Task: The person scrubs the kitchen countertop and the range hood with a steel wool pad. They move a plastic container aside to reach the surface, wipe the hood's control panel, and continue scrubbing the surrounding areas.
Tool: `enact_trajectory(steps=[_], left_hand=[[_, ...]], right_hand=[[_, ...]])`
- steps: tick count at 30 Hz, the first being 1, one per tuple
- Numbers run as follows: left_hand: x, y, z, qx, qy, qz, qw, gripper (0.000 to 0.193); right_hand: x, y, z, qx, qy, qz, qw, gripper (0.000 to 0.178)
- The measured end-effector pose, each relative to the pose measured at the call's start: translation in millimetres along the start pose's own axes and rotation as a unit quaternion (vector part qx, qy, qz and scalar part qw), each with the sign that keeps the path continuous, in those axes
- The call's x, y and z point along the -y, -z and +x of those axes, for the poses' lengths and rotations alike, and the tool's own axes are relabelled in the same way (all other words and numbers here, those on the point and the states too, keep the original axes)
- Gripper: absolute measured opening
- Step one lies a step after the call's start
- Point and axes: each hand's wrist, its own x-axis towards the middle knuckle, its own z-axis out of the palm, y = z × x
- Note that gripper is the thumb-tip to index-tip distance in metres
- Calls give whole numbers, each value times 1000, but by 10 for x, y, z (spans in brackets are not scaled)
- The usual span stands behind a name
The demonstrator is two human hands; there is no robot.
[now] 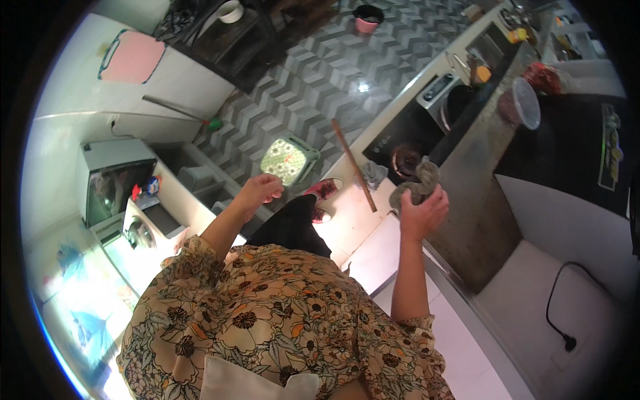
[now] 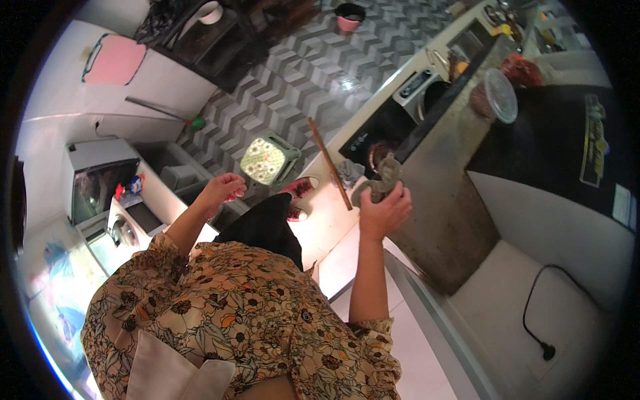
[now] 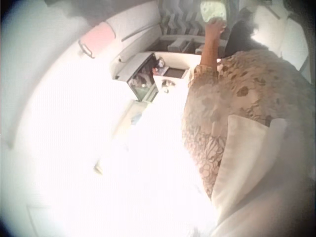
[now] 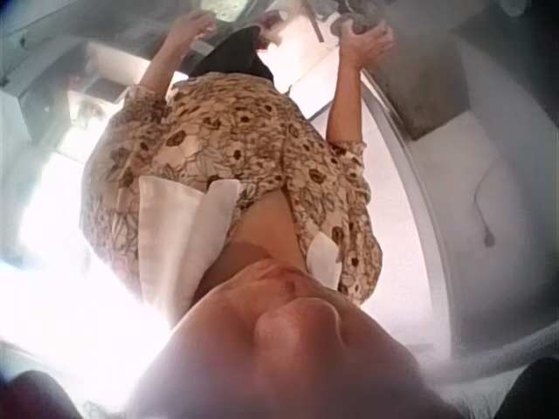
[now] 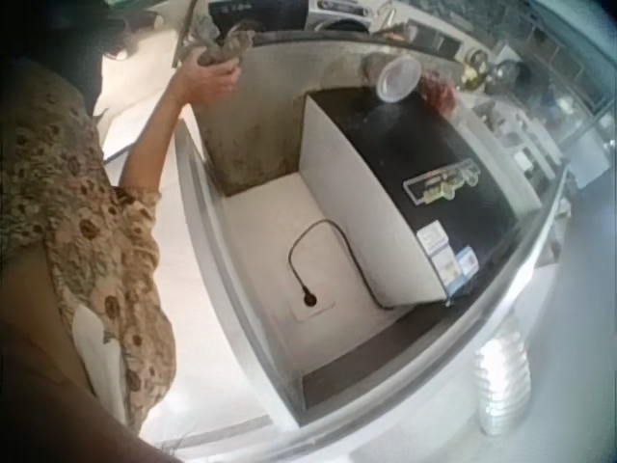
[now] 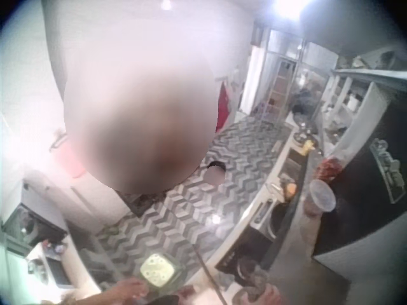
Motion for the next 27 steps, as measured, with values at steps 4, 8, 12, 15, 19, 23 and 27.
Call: enact_trajectory(steps=[4, 8, 12, 15, 19, 23, 27], left_hand=[[-132, -331, -45, 60, -29, 49, 997, 19], [-568, -692, -195, 86, -210, 80, 971, 17], [-2250, -1131, -1269, 70, -647, 157, 743, 33], [-3001, -1190, -2221, 11, -883, 14, 469, 40], [-3323, -1094, -2780, -83, -958, -41, 272, 37], [-3510, -971, -2955, -141, -967, -49, 205, 34], [-3645, -882, -2895, -163, -966, -33, 198, 30]], right_hand=[[-108, -72, -50, 54, 4, 14, 998, 62], [32, 66, 39, 150, -49, 49, 986, 66], [-100, 160, 158, 184, -66, 51, 979, 71], [-147, 252, 166, 202, -59, 50, 976, 73], [137, 664, 391, 306, -51, 77, 948, 74], [230, 323, 532, 307, -10, 111, 945, 73], [220, 399, 402, 305, -47, 98, 946, 79]])
